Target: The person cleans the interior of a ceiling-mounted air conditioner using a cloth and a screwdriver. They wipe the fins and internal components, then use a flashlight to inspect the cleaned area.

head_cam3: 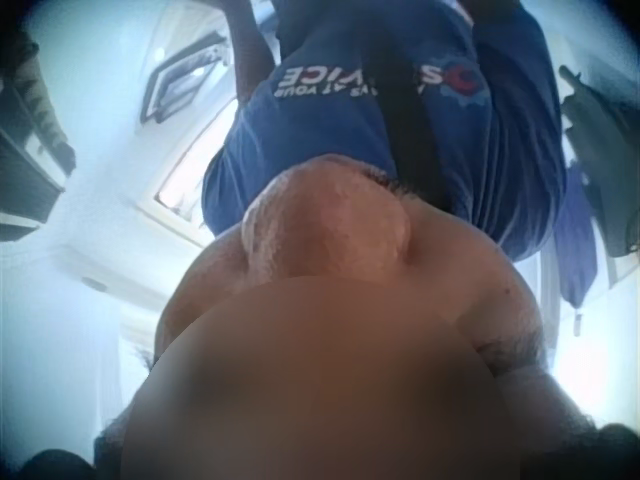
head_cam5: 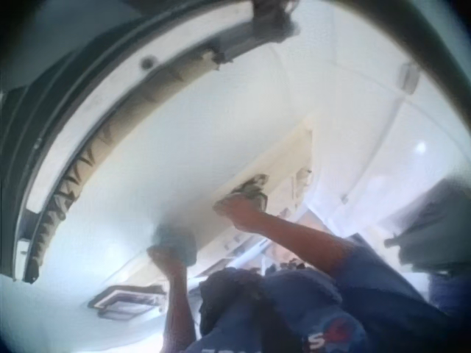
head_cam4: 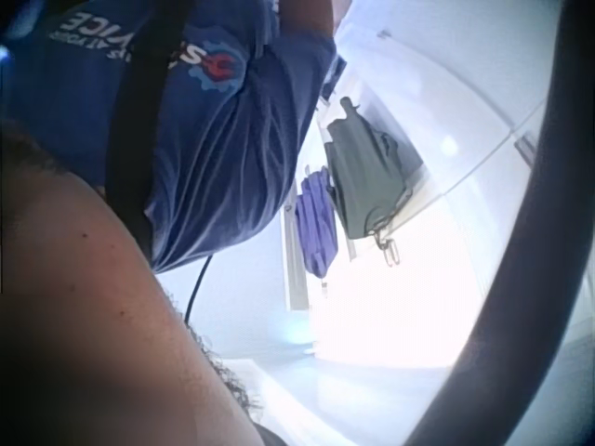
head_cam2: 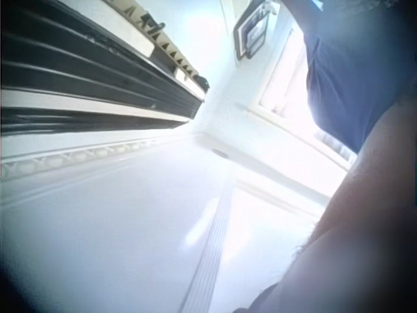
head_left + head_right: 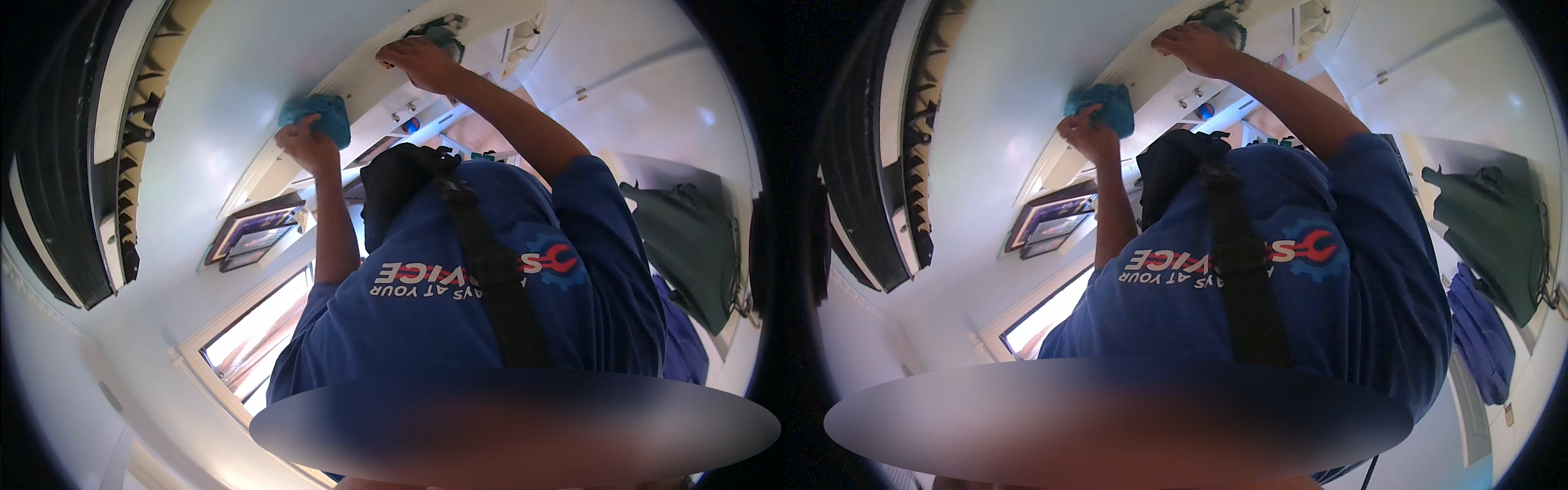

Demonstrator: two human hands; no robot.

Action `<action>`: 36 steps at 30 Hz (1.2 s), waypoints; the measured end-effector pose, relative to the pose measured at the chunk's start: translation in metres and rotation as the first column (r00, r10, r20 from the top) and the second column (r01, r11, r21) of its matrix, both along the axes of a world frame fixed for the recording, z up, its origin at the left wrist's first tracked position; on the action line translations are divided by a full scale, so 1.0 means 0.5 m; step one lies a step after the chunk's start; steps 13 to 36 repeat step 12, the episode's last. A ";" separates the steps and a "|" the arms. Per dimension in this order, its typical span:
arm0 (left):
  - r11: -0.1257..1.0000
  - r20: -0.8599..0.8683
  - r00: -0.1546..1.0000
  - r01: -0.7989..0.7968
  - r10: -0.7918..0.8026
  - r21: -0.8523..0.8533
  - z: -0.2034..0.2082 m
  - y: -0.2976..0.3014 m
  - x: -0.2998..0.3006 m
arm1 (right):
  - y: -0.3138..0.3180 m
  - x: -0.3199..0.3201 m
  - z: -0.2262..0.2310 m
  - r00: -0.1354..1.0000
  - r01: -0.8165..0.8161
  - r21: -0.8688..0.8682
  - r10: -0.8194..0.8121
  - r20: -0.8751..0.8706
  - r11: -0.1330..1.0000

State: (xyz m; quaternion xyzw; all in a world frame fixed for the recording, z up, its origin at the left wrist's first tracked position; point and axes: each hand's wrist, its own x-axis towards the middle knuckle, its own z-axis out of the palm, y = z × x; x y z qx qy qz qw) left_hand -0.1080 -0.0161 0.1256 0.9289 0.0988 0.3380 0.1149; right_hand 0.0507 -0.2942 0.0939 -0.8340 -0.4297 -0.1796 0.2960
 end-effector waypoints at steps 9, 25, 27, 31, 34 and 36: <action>0.985 -0.269 0.953 -0.160 0.137 -0.063 -0.117 0.027 -0.029 | 0.067 0.044 -0.091 0.992 -0.015 -0.169 0.037 0.124 0.986; 0.977 -0.251 0.945 -0.208 0.211 0.040 -0.131 0.037 -0.008 | 0.102 0.035 -0.094 0.982 -0.060 -0.235 0.100 0.162 0.970; 0.977 -0.251 0.945 -0.208 0.211 0.040 -0.131 0.037 -0.008 | 0.102 0.035 -0.094 0.982 -0.060 -0.235 0.100 0.162 0.970; 0.977 -0.251 0.945 -0.208 0.211 0.040 -0.131 0.037 -0.008 | 0.102 0.035 -0.094 0.982 -0.060 -0.235 0.100 0.162 0.970; 0.977 -0.251 0.945 -0.208 0.211 0.040 -0.131 0.037 -0.008 | 0.102 0.035 -0.094 0.982 -0.060 -0.235 0.100 0.162 0.970; 0.977 -0.251 0.945 -0.208 0.211 0.040 -0.131 0.037 -0.008 | 0.102 0.035 -0.094 0.982 -0.060 -0.235 0.100 0.162 0.970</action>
